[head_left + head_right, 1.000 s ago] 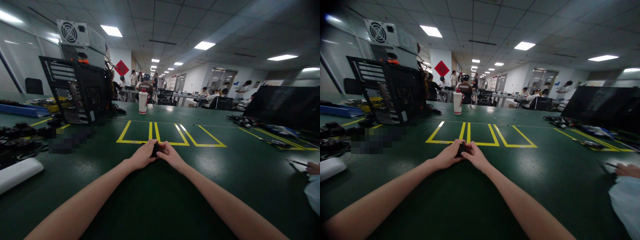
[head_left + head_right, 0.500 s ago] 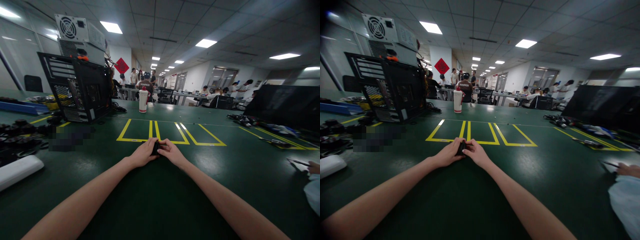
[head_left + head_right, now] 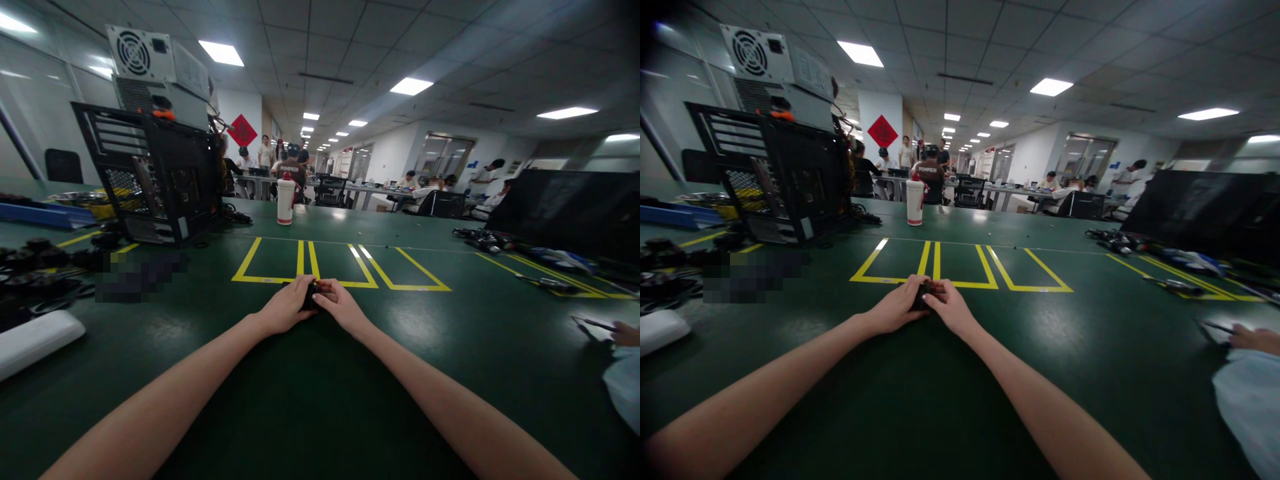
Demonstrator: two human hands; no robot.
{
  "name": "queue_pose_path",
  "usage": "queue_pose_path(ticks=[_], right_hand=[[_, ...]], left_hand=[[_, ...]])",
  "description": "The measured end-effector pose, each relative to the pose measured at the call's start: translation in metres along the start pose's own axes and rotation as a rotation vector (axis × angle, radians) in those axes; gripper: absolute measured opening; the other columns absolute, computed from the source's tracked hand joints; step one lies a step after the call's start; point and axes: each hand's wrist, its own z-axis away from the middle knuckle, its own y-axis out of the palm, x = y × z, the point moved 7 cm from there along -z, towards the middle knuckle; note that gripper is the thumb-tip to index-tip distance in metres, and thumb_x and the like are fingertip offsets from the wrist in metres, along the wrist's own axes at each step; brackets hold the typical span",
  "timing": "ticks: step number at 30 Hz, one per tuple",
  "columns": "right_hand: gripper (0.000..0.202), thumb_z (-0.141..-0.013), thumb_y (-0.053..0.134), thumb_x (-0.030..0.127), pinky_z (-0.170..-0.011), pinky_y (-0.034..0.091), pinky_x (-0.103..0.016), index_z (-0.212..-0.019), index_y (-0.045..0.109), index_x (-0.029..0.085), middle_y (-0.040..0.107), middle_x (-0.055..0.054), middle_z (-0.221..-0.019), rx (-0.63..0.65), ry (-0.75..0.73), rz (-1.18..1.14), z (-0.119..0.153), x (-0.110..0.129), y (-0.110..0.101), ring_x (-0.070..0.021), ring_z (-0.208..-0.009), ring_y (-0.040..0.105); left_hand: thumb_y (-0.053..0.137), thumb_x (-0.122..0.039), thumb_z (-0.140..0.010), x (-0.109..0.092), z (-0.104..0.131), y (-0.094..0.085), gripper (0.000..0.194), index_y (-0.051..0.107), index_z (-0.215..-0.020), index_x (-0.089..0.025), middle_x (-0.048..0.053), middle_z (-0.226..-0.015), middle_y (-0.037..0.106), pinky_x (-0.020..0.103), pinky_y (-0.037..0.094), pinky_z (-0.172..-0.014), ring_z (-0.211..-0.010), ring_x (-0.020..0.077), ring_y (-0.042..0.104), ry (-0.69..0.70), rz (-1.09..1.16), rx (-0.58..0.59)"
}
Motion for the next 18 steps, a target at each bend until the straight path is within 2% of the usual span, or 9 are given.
queue_pose_path(ticks=[6,12,15,18], right_hand=[[0.026,-0.071,0.059,0.025,-0.085,0.045,-0.035,-0.094,0.046,0.022,0.053,-0.001,-0.098,0.07,-0.043,-0.043,0.006,0.0013,0.0054,-0.0168,-0.095,0.055],[0.012,-0.075,0.055,0.028,-0.084,0.044,-0.033,-0.083,0.05,0.02,0.054,0.0,-0.087,-0.019,-0.098,-0.02,0.0037,0.0074,0.0015,-0.0151,-0.089,0.056],[0.019,-0.073,0.057,0.028,-0.082,0.045,-0.035,-0.088,0.05,0.02,0.054,-0.002,-0.092,-0.046,-0.039,-0.009,-0.0004,0.0027,-0.0013,-0.0161,-0.089,0.056],[0.025,-0.073,0.057,0.028,-0.083,0.045,-0.036,-0.096,0.05,0.019,0.053,-0.004,-0.1,-0.009,0.022,-0.021,-0.0008,-0.0026,-0.0008,-0.0168,-0.09,0.056]], left_hand=[[0.059,-0.026,-0.073,0.0021,0.0006,0.0012,0.057,0.025,-0.119,-0.022,0.008,-0.118,0.039,0.042,0.043,-0.086,-0.101,0.0247,0.051,-0.015,-0.008,0.005],[0.058,-0.028,-0.074,0.0031,0.0004,0.0015,0.057,0.025,-0.119,-0.023,0.008,-0.118,0.04,0.042,0.044,-0.083,-0.101,0.0254,0.051,-0.054,-0.001,0.011],[0.058,-0.03,-0.073,0.0045,0.0009,0.0022,0.059,0.024,-0.121,-0.023,0.008,-0.119,0.039,0.043,0.044,-0.084,-0.102,0.0259,0.051,-0.067,-0.008,0.015],[0.059,-0.029,-0.073,0.0055,0.0013,0.0025,0.059,0.025,-0.12,-0.022,0.008,-0.119,0.039,0.042,0.044,-0.084,-0.1,0.0256,0.051,-0.062,-0.014,0.008]])
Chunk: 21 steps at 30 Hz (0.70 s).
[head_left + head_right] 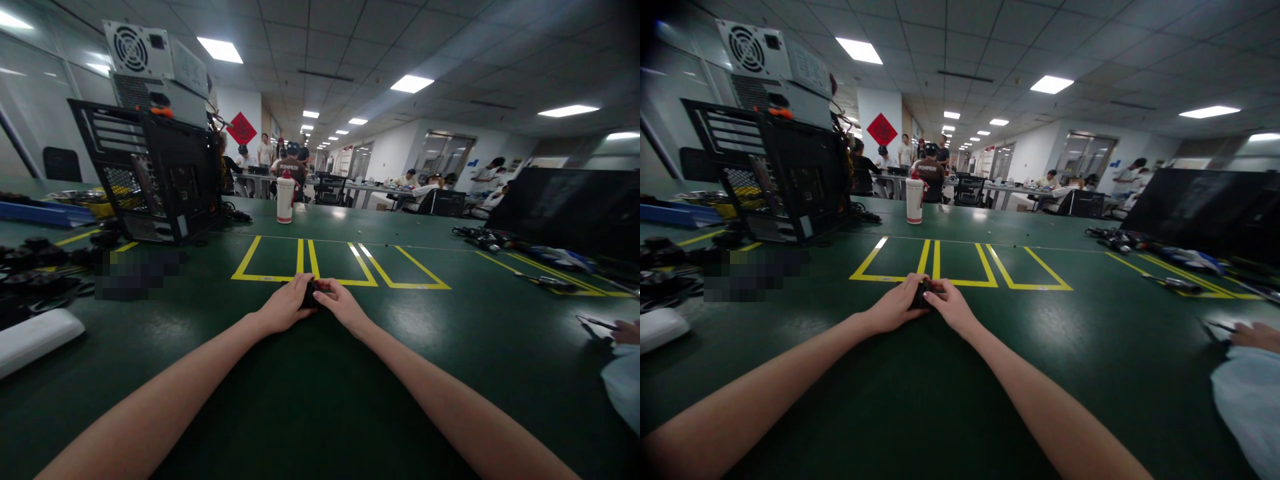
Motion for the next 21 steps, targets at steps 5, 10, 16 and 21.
queue_pose_path(ticks=[5,10,16,21], right_hand=[[0.029,-0.069,0.062,0.022,-0.086,0.043,-0.034,-0.095,0.048,0.022,0.053,-0.001,-0.099,0.109,-0.046,-0.093,0.008,0.006,0.007,-0.016,-0.095,0.055],[0.014,-0.073,0.057,0.027,-0.082,0.044,-0.031,-0.085,0.051,0.02,0.055,0.0,-0.089,0.025,-0.073,-0.083,0.006,0.011,0.004,-0.0139,-0.087,0.057],[0.023,-0.072,0.058,0.03,-0.08,0.044,-0.033,-0.091,0.051,0.02,0.055,-0.002,-0.094,-0.025,-0.028,-0.01,0.001,0.008,-0.001,-0.0152,-0.088,0.056],[0.024,-0.072,0.057,0.032,-0.08,0.045,-0.036,-0.091,0.052,0.019,0.056,-0.003,-0.097,0.038,0.018,0.02,0.003,0.005,0.0,-0.0169,-0.086,0.057]], left_hand=[[0.059,-0.026,-0.072,0.0,0.0,0.001,0.059,0.026,-0.12,-0.022,0.008,-0.118,0.039,0.041,0.044,-0.082,-0.097,0.0245,0.052,0.016,0.0,0.001],[0.059,-0.029,-0.073,0.0,0.0,0.001,0.059,0.025,-0.121,-0.022,0.009,-0.118,0.039,0.041,0.044,-0.083,-0.098,0.0242,0.051,0.029,0.009,-0.01],[0.059,-0.03,-0.073,0.002,0.001,0.002,0.059,0.025,-0.121,-0.022,0.009,-0.12,0.038,0.041,0.044,-0.082,-0.099,0.0248,0.052,0.009,-0.001,-0.005],[0.059,-0.029,-0.073,-0.001,0.002,0.0,0.059,0.025,-0.121,-0.023,0.009,-0.12,0.039,0.042,0.044,-0.083,-0.099,0.0246,0.052,0.003,0.004,0.003]])
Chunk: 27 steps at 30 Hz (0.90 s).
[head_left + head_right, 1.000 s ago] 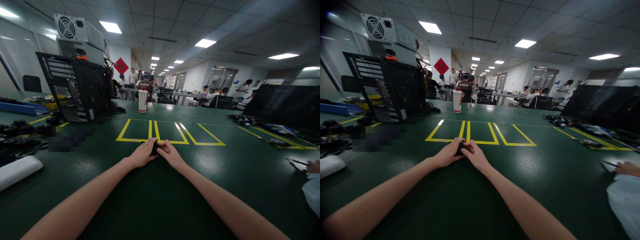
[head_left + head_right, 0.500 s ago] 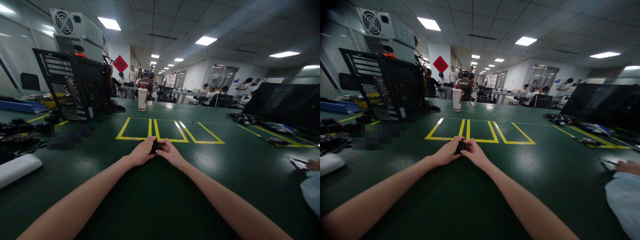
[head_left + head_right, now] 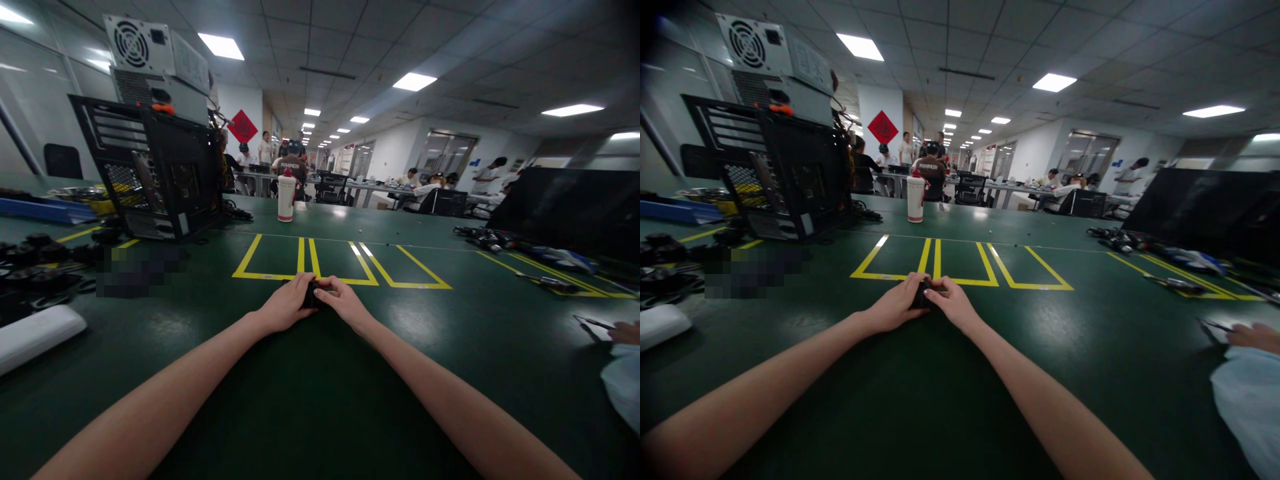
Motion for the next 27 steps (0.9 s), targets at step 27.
queue_pose_path(ticks=[27], right_hand=[[0.015,-0.074,0.055,0.031,-0.081,0.045,-0.032,-0.084,0.05,0.021,0.054,0.0,-0.091,-0.038,-0.094,-0.055,0.0025,0.0017,0.0051,-0.0146,-0.088,0.055]], left_hand=[[0.058,-0.028,-0.074,-0.0048,0.0003,-0.0041,0.057,0.025,-0.119,-0.023,0.008,-0.119,0.04,0.043,0.043,-0.086,-0.103,0.0255,0.05,-0.01,0.019,0.007]])
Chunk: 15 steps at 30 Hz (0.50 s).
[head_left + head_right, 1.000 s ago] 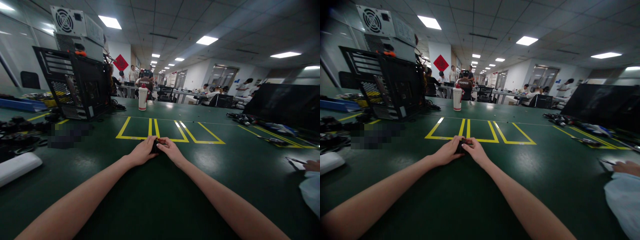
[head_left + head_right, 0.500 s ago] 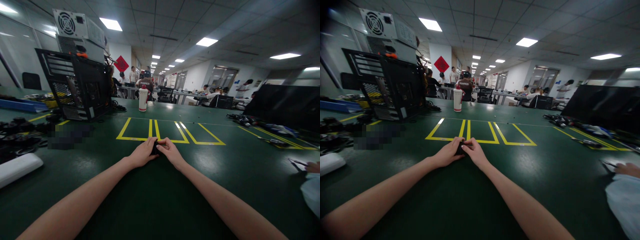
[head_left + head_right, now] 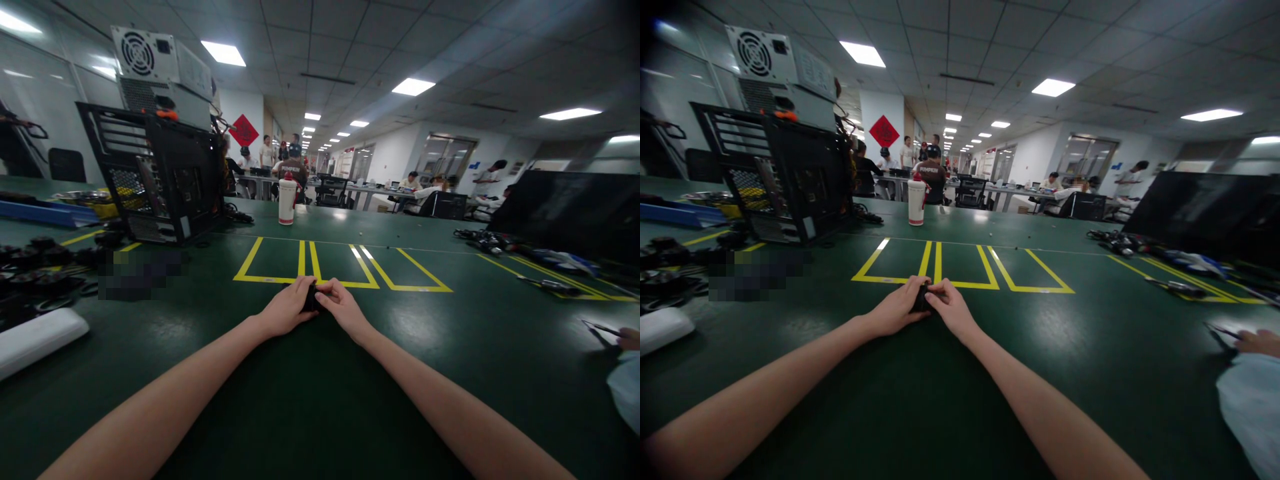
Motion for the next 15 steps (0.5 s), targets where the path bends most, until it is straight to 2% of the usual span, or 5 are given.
queue_pose_path(ticks=[4,7,11,15], right_hand=[[0.025,-0.071,0.059,0.032,-0.086,0.041,-0.035,-0.09,0.05,0.019,0.056,-0.003,-0.095,-0.057,0.075,0.032,-0.006,-0.007,-0.005,-0.0162,-0.093,0.053],[0.027,-0.071,0.059,0.032,-0.088,0.04,-0.037,-0.092,0.05,0.017,0.056,-0.004,-0.096,-0.034,0.132,0.029,-0.006,-0.01,-0.005,-0.0171,-0.095,0.052],[0.027,-0.069,0.062,0.027,-0.085,0.043,-0.035,-0.092,0.047,0.021,0.053,-0.002,-0.098,0.067,0.085,-0.046,-0.001,-0.004,0.002,-0.0161,-0.093,0.054],[0.019,-0.073,0.058,0.029,-0.085,0.043,-0.033,-0.087,0.048,0.022,0.053,-0.001,-0.094,0.032,0.022,-0.023,0.001,0.001,0.002,-0.0145,-0.092,0.053]], left_hand=[[0.059,-0.028,-0.073,0.002,0.0,0.001,0.059,0.025,-0.12,-0.023,0.008,-0.12,0.039,0.043,0.043,-0.085,-0.102,0.0259,0.051,-0.017,0.0,0.001],[0.06,-0.027,-0.072,0.002,0.001,0.0,0.06,0.024,-0.121,-0.023,0.009,-0.12,0.039,0.043,0.043,-0.086,-0.103,0.0257,0.051,-0.008,0.003,-0.001],[0.059,-0.027,-0.073,0.001,0.001,-0.001,0.059,0.025,-0.121,-0.023,0.009,-0.121,0.039,0.041,0.043,-0.086,-0.104,0.0252,0.05,0.015,0.005,0.001],[0.06,-0.027,-0.073,0.001,0.0,0.0,0.059,0.025,-0.12,-0.022,0.009,-0.12,0.039,0.041,0.042,-0.087,-0.103,0.025,0.05,0.007,0.016,-0.008]])
